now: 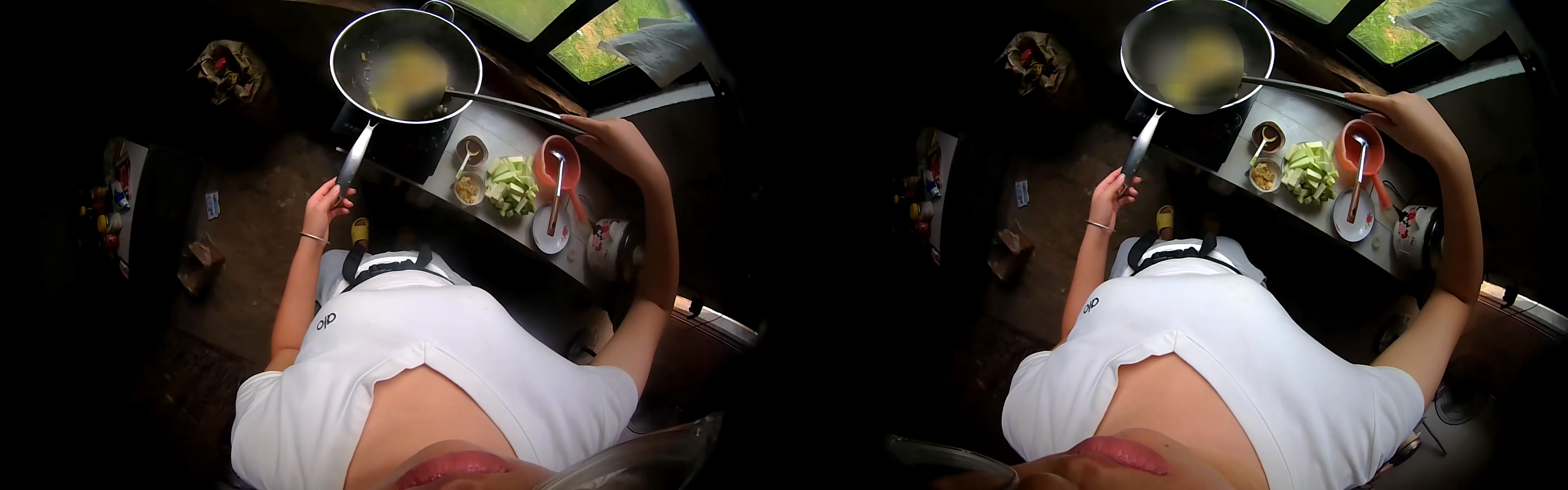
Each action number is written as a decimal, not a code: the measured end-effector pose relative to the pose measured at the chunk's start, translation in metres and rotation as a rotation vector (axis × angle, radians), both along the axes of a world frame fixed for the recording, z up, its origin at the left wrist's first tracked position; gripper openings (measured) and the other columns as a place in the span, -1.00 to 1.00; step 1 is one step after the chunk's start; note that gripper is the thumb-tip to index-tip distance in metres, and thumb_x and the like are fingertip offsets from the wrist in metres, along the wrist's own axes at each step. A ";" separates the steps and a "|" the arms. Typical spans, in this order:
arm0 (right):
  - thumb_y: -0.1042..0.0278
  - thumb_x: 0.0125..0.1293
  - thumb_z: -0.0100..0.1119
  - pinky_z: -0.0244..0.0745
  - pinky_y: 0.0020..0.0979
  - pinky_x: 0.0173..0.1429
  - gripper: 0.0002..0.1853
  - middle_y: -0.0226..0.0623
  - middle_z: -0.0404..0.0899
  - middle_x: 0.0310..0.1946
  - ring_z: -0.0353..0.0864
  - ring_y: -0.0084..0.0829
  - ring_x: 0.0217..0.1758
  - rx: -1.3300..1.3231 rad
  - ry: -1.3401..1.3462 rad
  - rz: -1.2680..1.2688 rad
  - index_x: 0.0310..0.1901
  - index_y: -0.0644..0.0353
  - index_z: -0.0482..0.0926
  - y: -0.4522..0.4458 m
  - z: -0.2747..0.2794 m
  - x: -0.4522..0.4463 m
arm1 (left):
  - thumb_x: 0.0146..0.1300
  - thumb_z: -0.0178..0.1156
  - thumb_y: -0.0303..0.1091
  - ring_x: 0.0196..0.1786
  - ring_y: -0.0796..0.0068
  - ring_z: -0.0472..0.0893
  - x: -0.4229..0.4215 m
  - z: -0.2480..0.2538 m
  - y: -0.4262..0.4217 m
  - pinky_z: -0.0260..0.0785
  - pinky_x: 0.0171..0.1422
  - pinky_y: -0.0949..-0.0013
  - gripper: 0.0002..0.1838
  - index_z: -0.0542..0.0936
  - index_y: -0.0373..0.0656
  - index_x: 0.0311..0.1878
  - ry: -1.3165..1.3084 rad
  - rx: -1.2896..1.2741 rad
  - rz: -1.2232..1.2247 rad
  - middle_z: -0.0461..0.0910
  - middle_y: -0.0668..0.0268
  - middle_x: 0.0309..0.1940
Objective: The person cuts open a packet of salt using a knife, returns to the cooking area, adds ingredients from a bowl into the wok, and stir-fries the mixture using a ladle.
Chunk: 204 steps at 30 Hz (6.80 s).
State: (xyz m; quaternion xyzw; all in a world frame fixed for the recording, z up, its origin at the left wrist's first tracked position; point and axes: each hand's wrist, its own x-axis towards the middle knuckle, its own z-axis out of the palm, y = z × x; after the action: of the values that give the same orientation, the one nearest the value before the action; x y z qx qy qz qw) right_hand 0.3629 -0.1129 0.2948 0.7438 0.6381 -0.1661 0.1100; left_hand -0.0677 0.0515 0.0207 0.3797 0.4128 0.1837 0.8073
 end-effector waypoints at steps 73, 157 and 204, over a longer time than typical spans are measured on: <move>0.25 0.28 0.09 0.47 -0.27 -0.25 -0.56 -0.14 0.58 -0.42 0.58 -0.20 -0.37 0.129 -0.061 -0.176 0.21 -0.20 0.41 -0.024 -0.026 -0.002 | 0.33 0.04 -0.30 -0.35 0.60 0.57 0.001 0.002 0.006 0.45 -0.26 0.55 -0.57 0.37 -0.27 0.21 0.028 0.006 -0.055 0.62 0.17 -0.15; 0.45 0.18 0.09 0.40 -0.50 -0.56 -0.29 -0.37 0.40 -0.56 0.44 -0.51 -0.62 0.252 -0.555 0.209 0.35 -0.35 0.17 -0.006 -0.090 -0.019 | 0.34 0.02 -0.33 -0.38 0.61 0.57 0.000 -0.006 0.004 0.45 -0.28 0.57 -0.61 0.41 -0.27 0.18 -0.011 0.026 -0.060 0.62 0.18 -0.15; 0.30 0.27 0.07 0.46 -0.28 -0.34 -0.52 -0.20 0.53 -0.46 0.57 -0.24 -0.43 0.471 -0.157 -0.076 0.25 -0.14 0.35 0.028 -0.128 -0.020 | 0.33 0.04 -0.29 -0.38 0.61 0.57 0.001 -0.004 0.002 0.45 -0.29 0.56 -0.60 0.40 -0.26 0.18 0.022 0.025 -0.041 0.63 0.19 -0.18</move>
State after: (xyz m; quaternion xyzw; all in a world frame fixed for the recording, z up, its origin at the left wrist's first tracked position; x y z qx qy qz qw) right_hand 0.3425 -0.0853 0.1666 0.7830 0.6201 0.0415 -0.0237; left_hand -0.0665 0.0532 0.0163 0.4000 0.4114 0.1679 0.8016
